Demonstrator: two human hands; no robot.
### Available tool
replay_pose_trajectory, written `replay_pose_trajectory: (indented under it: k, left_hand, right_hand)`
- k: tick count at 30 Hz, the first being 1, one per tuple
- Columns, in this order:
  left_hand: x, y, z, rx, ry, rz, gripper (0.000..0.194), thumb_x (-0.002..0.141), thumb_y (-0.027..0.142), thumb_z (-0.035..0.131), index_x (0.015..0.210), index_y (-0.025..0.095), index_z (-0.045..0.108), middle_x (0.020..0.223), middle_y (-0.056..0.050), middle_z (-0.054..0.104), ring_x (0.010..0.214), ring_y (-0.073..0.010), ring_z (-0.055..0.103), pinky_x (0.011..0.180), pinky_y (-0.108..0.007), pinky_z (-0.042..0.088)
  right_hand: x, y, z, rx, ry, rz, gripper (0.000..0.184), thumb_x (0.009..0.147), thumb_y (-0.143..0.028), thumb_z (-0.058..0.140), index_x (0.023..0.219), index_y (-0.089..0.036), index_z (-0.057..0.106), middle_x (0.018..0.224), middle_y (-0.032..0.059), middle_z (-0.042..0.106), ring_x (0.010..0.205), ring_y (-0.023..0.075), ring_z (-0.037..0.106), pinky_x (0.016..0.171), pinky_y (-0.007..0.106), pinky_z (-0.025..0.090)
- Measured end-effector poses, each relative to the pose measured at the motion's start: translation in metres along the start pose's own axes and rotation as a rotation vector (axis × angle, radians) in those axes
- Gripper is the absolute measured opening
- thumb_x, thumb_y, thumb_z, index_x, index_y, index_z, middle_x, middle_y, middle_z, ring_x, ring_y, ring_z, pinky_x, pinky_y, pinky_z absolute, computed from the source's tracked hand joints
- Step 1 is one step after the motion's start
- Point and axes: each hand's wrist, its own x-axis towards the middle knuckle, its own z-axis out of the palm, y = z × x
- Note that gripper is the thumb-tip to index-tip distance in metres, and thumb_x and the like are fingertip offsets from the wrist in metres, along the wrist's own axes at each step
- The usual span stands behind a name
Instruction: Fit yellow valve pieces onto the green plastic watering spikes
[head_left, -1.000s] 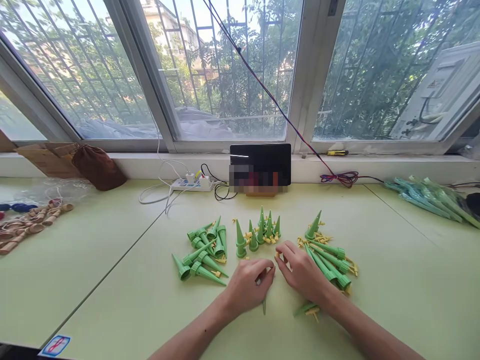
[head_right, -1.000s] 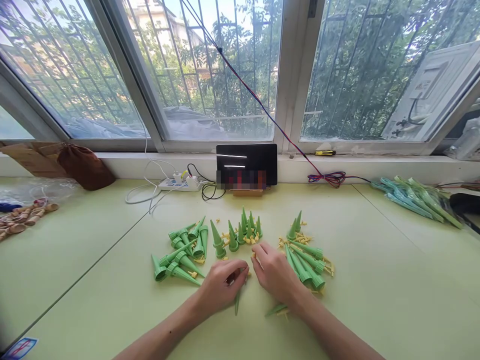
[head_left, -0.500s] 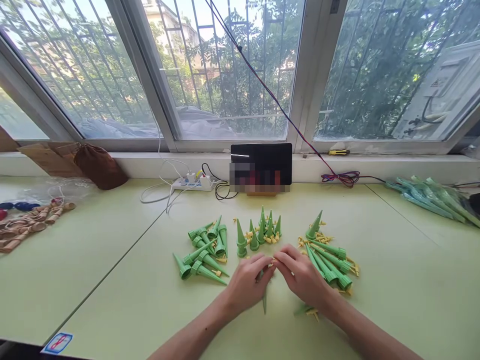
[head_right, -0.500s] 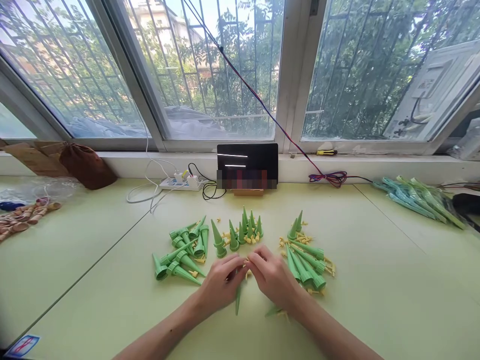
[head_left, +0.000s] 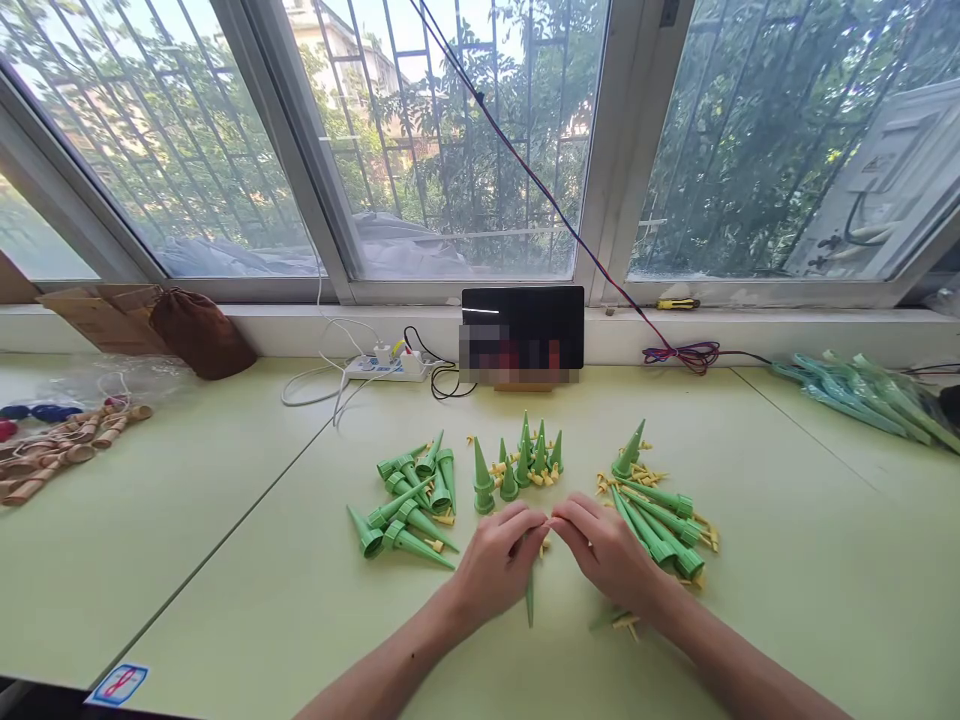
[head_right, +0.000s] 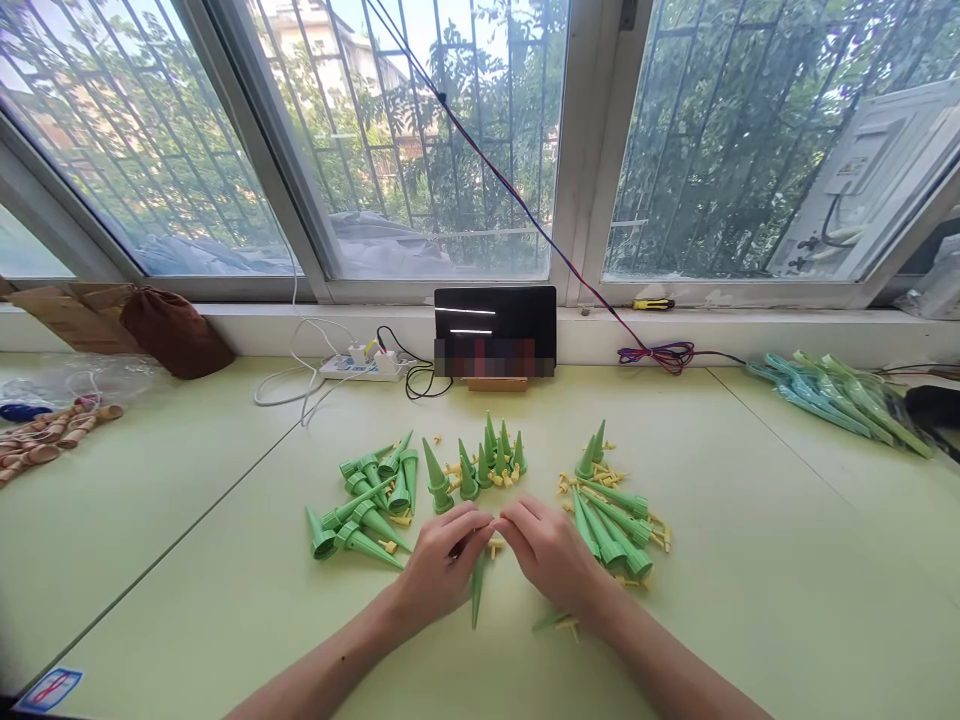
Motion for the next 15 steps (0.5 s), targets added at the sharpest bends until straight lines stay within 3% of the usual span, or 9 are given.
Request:
replay_pose_trajectory:
  k: [7, 15]
  left_hand:
    - [0.0023, 0.0001, -0.0006, -0.051, 0.024, -0.071, 0.028, 0.104, 0.024, 0.045, 0.083, 0.017, 0.063, 0.073, -0.002, 0.057, 0.065, -0.0119, 0.049, 0.059, -0.023, 0.036]
    - [0.0027, 0.0016, -0.0008, -0.073, 0.03, -0.092, 0.03, 0.103, 0.025, 0.045, 0.08, 0.016, 0.062, 0.072, -0.001, 0.055, 0.065, -0.0122, 0.048, 0.06, -0.024, 0.036]
  right_hand:
    - [0.001, -0.0024, 0.0006, 0.085, 0.022, -0.066, 0.019, 0.106, -0.023, 0.041, 0.107, -0.022, 0.06, 0.083, 0.0031, 0.064, 0.07, 0.0166, 0.06, 0.064, 0.026, 0.046]
    - [0.0003, -0.0013, 0.0016, 0.074, 0.039, -0.07, 0.018, 0.105, -0.02, 0.041, 0.105, -0.021, 0.059, 0.083, 0.0032, 0.063, 0.071, 0.017, 0.06, 0.064, 0.027, 0.047]
